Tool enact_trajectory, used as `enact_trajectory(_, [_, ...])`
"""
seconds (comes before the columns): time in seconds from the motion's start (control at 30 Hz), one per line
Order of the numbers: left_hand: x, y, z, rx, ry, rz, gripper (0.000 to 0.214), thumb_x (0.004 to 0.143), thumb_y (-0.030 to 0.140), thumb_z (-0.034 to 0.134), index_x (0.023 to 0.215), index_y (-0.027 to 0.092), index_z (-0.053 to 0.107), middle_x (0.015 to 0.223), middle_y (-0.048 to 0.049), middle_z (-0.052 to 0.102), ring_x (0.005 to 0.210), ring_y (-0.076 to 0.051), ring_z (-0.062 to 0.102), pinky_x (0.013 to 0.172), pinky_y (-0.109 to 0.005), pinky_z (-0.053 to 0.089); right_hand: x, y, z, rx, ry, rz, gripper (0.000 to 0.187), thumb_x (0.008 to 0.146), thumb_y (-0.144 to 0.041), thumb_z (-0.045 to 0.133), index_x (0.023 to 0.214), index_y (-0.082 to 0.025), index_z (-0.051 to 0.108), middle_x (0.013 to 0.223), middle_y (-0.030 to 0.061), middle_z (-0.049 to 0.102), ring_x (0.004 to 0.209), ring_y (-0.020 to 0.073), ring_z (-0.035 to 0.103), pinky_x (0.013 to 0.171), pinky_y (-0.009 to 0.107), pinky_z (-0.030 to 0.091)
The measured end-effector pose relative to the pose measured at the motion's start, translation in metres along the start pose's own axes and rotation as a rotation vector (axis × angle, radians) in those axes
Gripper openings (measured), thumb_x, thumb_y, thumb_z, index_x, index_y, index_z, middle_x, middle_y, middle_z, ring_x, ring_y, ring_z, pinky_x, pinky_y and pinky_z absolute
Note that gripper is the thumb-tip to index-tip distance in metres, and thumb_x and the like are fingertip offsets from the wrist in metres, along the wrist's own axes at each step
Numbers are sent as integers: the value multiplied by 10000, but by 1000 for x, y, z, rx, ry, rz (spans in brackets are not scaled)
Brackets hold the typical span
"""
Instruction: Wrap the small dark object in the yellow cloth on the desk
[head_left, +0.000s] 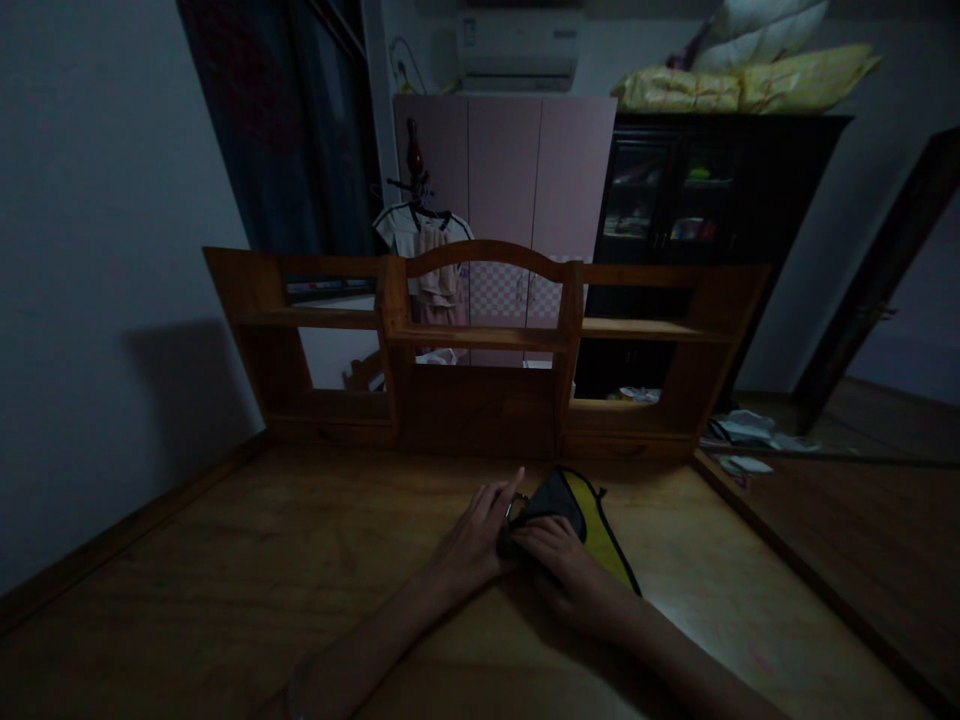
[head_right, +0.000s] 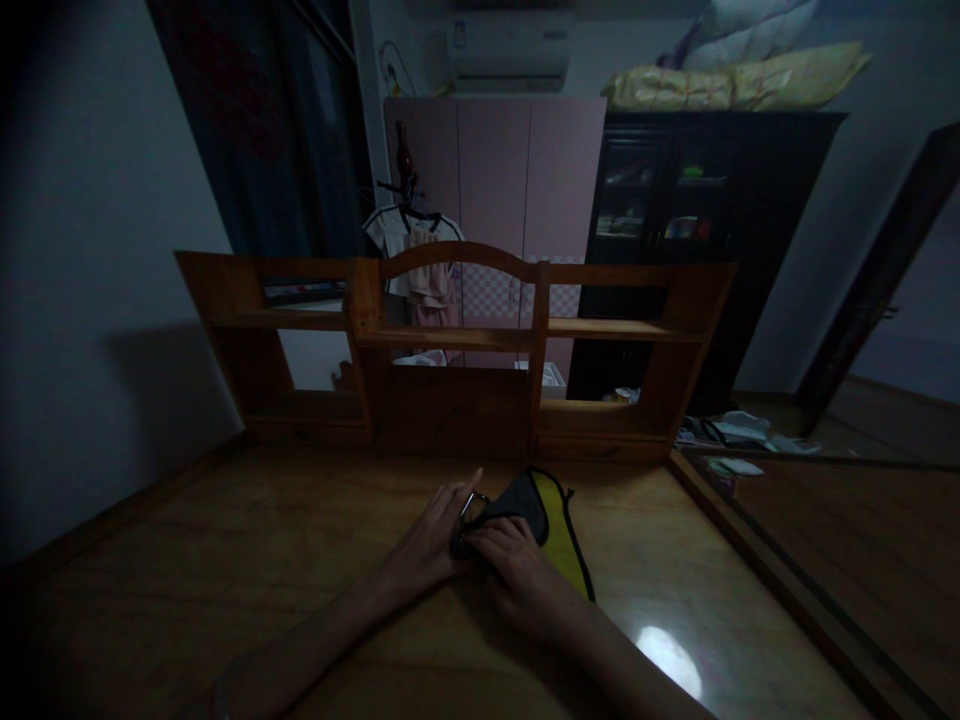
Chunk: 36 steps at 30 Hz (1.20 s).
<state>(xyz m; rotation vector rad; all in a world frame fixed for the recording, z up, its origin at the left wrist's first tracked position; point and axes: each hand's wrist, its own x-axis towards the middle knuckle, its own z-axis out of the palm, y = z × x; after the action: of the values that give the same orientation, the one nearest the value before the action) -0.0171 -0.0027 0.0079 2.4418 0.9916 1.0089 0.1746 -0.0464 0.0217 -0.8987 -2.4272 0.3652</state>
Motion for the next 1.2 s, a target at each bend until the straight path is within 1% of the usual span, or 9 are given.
enact_trajectory(0.17, [0,-3,2,-17,12,10,1016,718,138,682,1497,330,58,1276,-71,442,1154,-245,438,1008,-431,400,-2,2,1,32,5,5,612,697,-8,465,1269,-218,518,1238,88,576,1181,244,458,1049,458,305])
enact_trajectory(0.3, [1,-3,3,-32,20,-14,1015,718,189,701,1496,336,66,1268,-72,443,1164,-257,433,992,-434,406,-6,7,2,152,14,53,683,641,-31,492,1297,-222,496,1285,92,539,1212,254,448,1053,462,333])
enact_trajectory(0.43, [3,-4,4,-32,8,-46,1028,719,231,714,1496,334,48,1251,-73,449,1147,-255,444,971,-424,419,-7,12,0,303,-30,139,731,633,-63,505,1345,-220,458,1349,89,504,1245,251,451,1072,451,340])
enact_trajectory(0.53, [3,-3,4,-22,-1,-80,1042,706,223,726,1494,339,55,1250,-71,450,1148,-253,445,964,-419,425,-7,14,-2,377,-78,221,748,632,-78,507,1366,-202,437,1382,93,490,1265,252,451,1081,442,338])
enact_trajectory(0.67, [2,-2,3,-71,-8,-67,1044,711,227,733,1493,345,52,1281,-64,436,1173,-239,448,986,-402,418,-8,15,-2,394,-85,232,755,640,-86,501,1380,-211,422,1404,84,482,1281,257,448,1081,446,343])
enact_trajectory(0.87, [2,-2,2,-119,-13,-73,1048,704,234,738,1492,348,56,1297,-66,421,1166,-243,477,981,-402,433,-9,16,5,288,-22,132,721,676,-83,514,1378,-222,424,1386,89,489,1269,252,450,1084,442,339])
enact_trajectory(1.03, [2,-2,1,-109,-11,-57,1062,691,206,738,1493,351,56,1300,-64,423,1181,-245,467,992,-398,426,-6,4,1,130,30,67,526,760,-123,550,1277,-209,504,1280,97,549,1180,246,488,1034,420,390])
enact_trajectory(1.13, [2,-3,-1,-110,-24,-52,1052,696,222,745,1491,357,70,1285,-61,432,1144,-239,490,965,-389,445,-3,-7,-3,-1,18,60,368,856,-225,547,1224,-207,534,1239,96,576,1147,252,499,1024,430,385])
enact_trajectory(1.2, [2,-4,-2,-117,-39,-38,1059,690,232,763,1490,354,80,1284,-62,437,1140,-238,493,953,-380,452,-2,-13,-4,-79,16,67,349,911,-304,513,1246,-209,517,1257,98,573,1164,259,489,1033,443,370])
